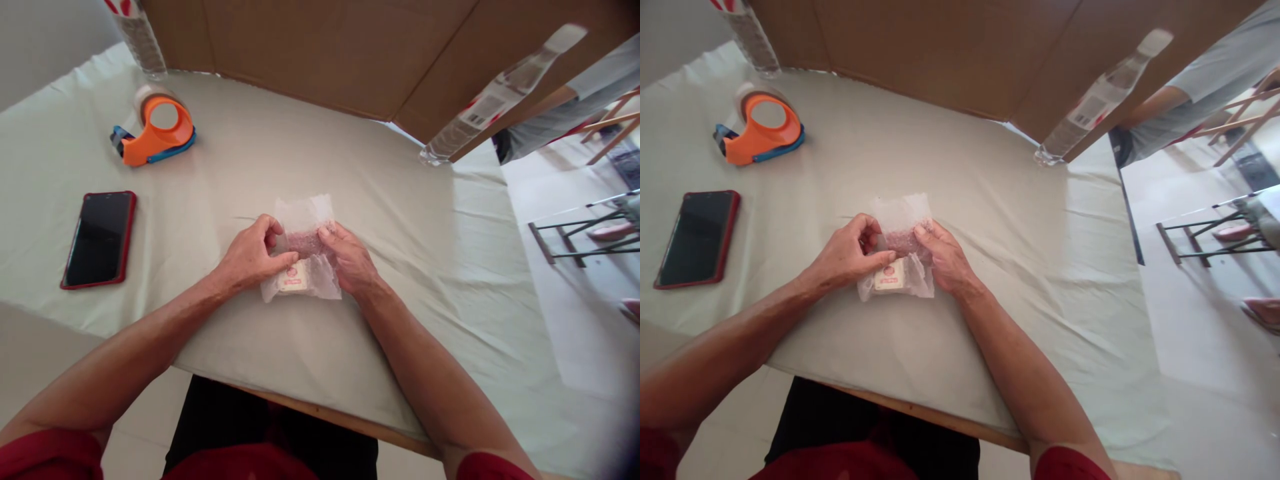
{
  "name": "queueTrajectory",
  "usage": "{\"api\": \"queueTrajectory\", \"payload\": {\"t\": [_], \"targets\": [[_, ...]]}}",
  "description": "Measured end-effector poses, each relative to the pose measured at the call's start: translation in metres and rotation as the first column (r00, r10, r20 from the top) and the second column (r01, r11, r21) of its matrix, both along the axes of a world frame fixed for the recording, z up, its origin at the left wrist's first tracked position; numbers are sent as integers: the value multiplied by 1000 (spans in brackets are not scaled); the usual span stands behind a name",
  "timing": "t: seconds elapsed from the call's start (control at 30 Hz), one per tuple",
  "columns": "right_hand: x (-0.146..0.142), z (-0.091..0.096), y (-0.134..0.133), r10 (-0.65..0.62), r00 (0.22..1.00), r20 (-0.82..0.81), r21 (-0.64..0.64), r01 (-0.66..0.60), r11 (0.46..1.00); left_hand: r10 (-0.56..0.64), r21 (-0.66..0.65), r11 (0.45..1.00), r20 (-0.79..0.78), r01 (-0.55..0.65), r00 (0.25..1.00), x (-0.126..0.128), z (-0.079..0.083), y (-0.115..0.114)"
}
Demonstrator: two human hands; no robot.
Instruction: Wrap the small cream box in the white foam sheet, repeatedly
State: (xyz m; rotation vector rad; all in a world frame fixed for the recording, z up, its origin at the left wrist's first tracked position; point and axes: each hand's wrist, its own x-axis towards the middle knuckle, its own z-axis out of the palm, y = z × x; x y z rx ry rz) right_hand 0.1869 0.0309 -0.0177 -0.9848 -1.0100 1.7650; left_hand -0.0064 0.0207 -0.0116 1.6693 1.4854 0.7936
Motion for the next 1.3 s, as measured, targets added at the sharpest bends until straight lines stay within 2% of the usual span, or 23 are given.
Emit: {"api": "queueTrajectory", "payload": {"t": [0.13,0.2,0.3,0.4,0.53,0.63,0.77,1.03,1.1,1.2,1.3], "targets": [[0,-5,3,-54,998,29,35,53,998,-40,-50,997,182,50,982,-2,-5,2],[2,-8,5,-77,996,40,45,76,996,-11,-68,997,251,29,968,-2,-4,3],[5,-10,9,-167,981,101,66,161,985,87,-114,992,366,-48,927,-3,-1,6],[11,-9,12,-290,939,182,109,274,955,190,-143,980,485,-136,854,-6,1,12],[17,-7,18,-384,898,217,165,354,921,284,-98,955,564,-278,776,-13,-1,22],[20,-6,21,-424,873,241,203,382,902,348,-95,929,562,-359,751,-17,-2,28],[27,-6,25,-430,848,309,214,378,901,392,-127,912,543,-389,743,-18,-2,32],[36,-11,30,-432,822,371,237,366,900,367,-86,924,462,-371,807,-19,-5,34],[38,-15,32,-426,816,390,256,348,902,360,-27,924,406,-383,840,-20,-6,33],[43,-21,37,-469,774,426,327,351,877,376,160,887,294,-433,879,-23,-4,29],[47,-19,37,-615,657,435,512,381,770,345,303,867,209,-396,915,-23,5,20]]}}
